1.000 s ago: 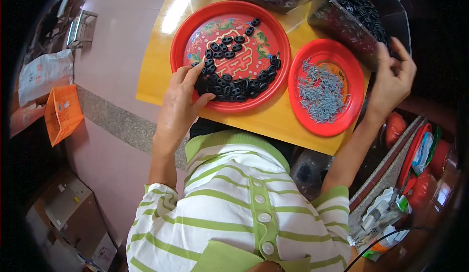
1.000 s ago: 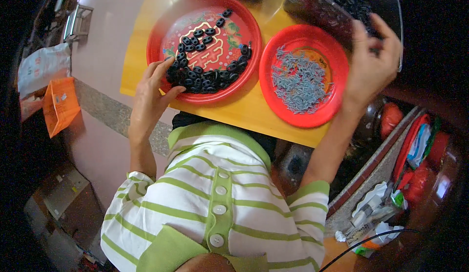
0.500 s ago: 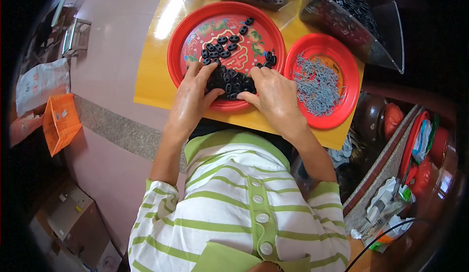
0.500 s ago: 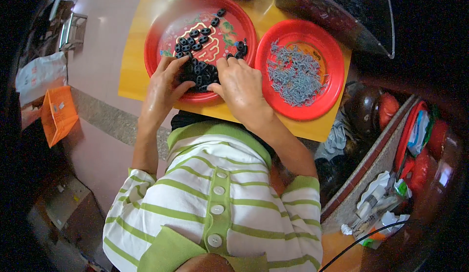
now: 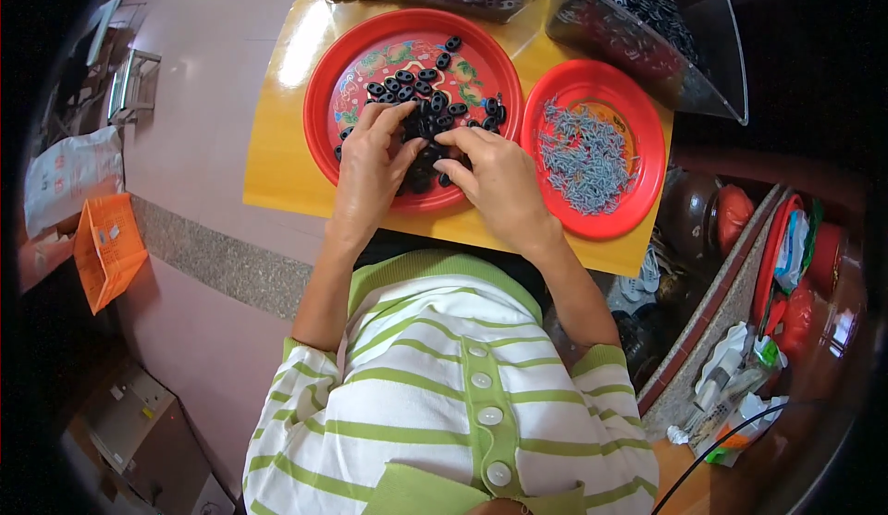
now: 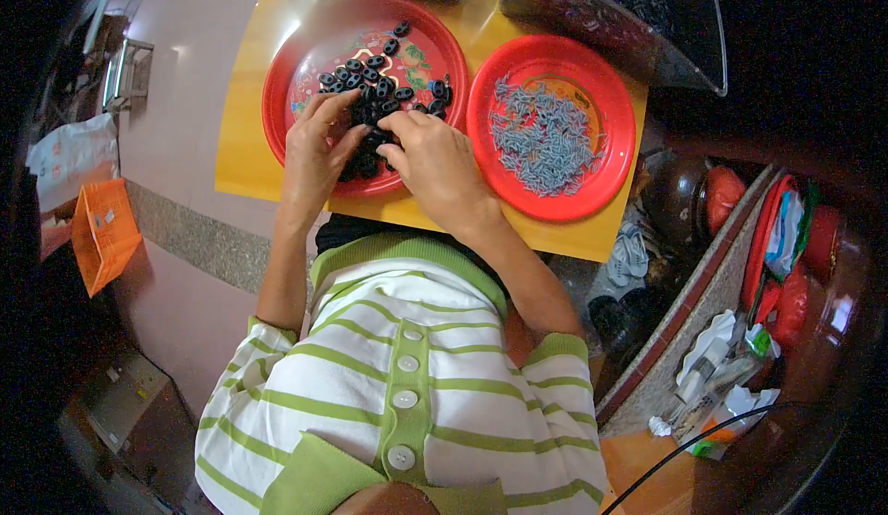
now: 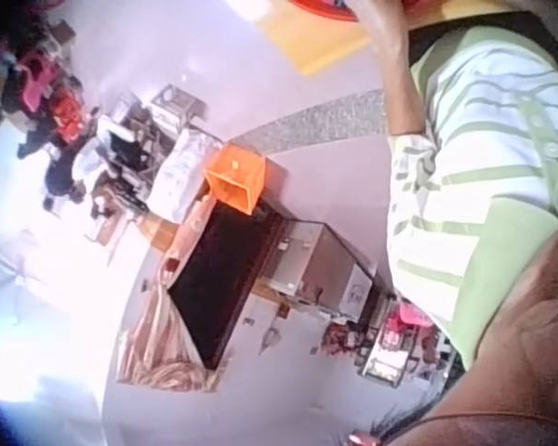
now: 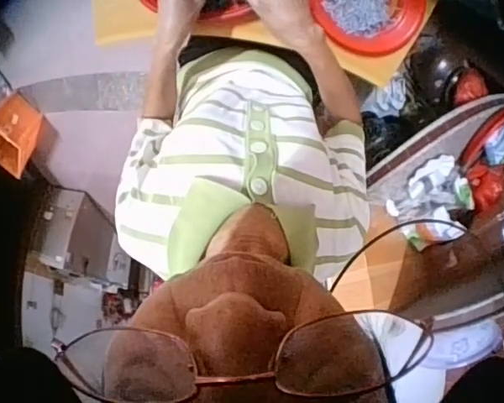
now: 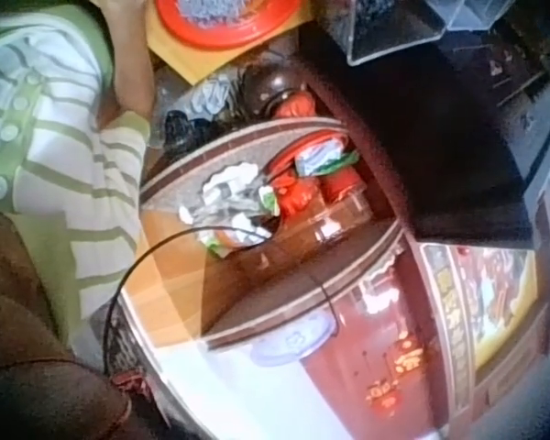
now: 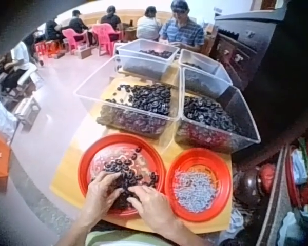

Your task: The person assembles plastic cord locks by picking plastic toggle components and metal springs from trays and fitting the pieces together by hand.

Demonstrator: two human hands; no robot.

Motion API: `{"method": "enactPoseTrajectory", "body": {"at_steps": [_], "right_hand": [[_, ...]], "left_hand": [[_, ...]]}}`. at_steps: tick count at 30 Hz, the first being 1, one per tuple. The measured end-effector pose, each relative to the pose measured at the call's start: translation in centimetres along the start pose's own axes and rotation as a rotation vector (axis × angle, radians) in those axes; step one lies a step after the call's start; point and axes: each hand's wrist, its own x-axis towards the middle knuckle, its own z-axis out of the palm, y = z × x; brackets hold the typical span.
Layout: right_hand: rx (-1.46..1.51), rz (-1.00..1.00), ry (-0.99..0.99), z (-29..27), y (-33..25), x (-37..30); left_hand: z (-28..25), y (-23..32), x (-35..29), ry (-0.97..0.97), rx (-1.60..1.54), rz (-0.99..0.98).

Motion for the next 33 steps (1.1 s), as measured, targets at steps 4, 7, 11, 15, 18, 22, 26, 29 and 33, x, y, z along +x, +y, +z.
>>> {"method": "enactPoseTrajectory", "body": {"at_steps": [4, 7, 11, 15, 18, 22, 26, 29, 33], "right_hand": [[-0.003, 0.004, 0.033, -1.7, 0.5, -0.2], [-0.069, 0.051, 0.114, -2.5, 0.5, 0.2], [-0.098, -0.036, 0.142, -1.4, 0.8, 1.5], [-0.171, -0.06, 0.145, -0.4, 1.0, 1.7], [-0.246, -0.033, 0.075, -0.5, 1.1, 1.5], [-0.251, -0.008, 0.069, -0.3, 1.0, 1.3], [-0.267, -0.058, 0.102, 0.0, 1.4, 1.4], [-0.232, -0.039, 0.041, -0.5, 1.1, 1.5], [-0.165, -0.055, 0.041, -0.9, 1.4, 1.5]], "left_hand": [[-0.6, -0.1, -0.1, 0.009, -0.001, -0.024], [-0.9, 0.4, 0.1, -0.016, 0.026, -0.082], [-0.2, 0.8, 0.1, -0.026, 0.104, 0.03], [-0.2, 0.4, -0.3, -0.039, 0.146, 0.02], [-0.5, 0.5, -0.6, -0.045, 0.09, -0.035], [-0.4, 0.2, -0.9, -0.045, 0.112, -0.006], [-0.3, 0.9, -1.1, -0.026, 0.105, 0.004], [-0.3, 0.8, -1.3, -0.01, 0.085, 0.004], [-0.4, 1.3, -1.5, 0.004, 0.057, -0.027]]}}
